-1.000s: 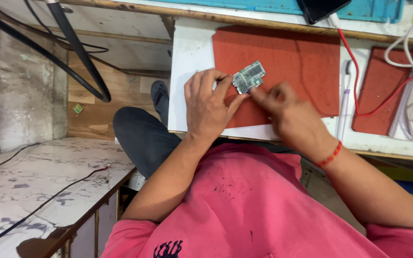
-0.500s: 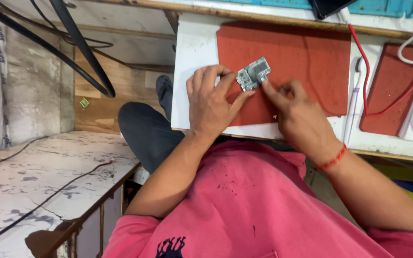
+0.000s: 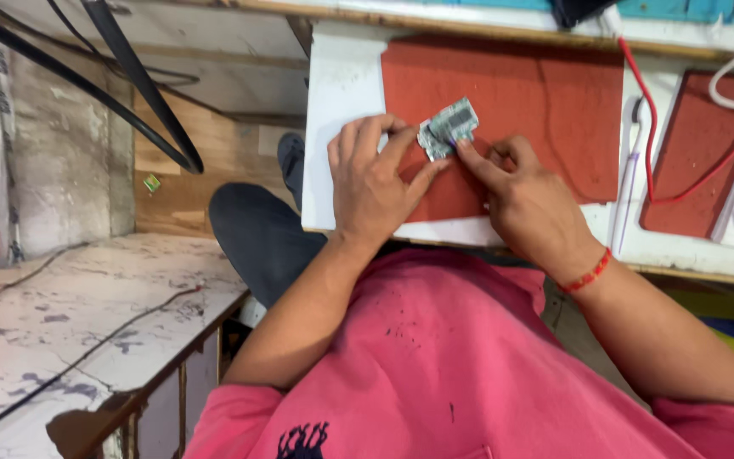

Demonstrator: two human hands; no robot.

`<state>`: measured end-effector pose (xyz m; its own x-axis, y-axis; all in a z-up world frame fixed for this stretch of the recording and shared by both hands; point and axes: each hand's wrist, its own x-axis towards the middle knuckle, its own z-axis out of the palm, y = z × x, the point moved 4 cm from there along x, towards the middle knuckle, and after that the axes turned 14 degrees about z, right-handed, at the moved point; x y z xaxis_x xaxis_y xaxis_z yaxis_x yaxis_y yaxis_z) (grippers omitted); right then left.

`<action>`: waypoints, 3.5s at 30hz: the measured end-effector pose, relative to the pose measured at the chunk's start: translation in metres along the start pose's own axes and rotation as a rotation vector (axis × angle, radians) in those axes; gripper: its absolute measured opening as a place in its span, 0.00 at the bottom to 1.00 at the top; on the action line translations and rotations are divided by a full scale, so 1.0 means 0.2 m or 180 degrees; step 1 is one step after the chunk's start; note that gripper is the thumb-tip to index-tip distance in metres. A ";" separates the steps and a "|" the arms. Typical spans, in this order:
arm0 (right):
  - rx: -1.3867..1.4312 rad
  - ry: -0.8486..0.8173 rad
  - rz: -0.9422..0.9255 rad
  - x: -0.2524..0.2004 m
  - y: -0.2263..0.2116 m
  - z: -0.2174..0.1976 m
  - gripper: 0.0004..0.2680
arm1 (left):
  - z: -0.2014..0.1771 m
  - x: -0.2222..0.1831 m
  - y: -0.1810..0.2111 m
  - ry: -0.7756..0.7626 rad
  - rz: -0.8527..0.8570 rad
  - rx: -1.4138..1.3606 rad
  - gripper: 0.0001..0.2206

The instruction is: The person uses a hot air gun to heat a small green circuit board placed on a red mat. They then use a purple pen to scrape or clean the surface of the board. A black smartphone is briefly handled and placed on the table.

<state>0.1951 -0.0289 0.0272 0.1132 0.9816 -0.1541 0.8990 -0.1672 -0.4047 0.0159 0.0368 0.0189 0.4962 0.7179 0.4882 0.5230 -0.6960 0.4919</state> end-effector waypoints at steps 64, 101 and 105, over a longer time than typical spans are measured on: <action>0.0244 0.0153 -0.0139 0.01 -0.05 -0.03 0.22 | -0.03 0.01 0.00 0.0027 -0.0027 0.0066 0.20; 0.0356 0.0225 -0.0037 -0.03 -0.02 -0.02 0.22 | 0.00 0.02 -0.01 -0.0065 -0.0087 -0.0026 0.20; 0.0330 0.0518 0.0033 0.03 -0.03 -0.06 0.21 | 0.00 0.01 -0.01 -0.0111 -0.0203 -0.0079 0.19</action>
<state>0.1953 -0.0203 0.0389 0.1968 0.9803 -0.0144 0.8500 -0.1780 -0.4958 0.0161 0.0401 0.0195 0.4866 0.7605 0.4300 0.5374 -0.6486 0.5390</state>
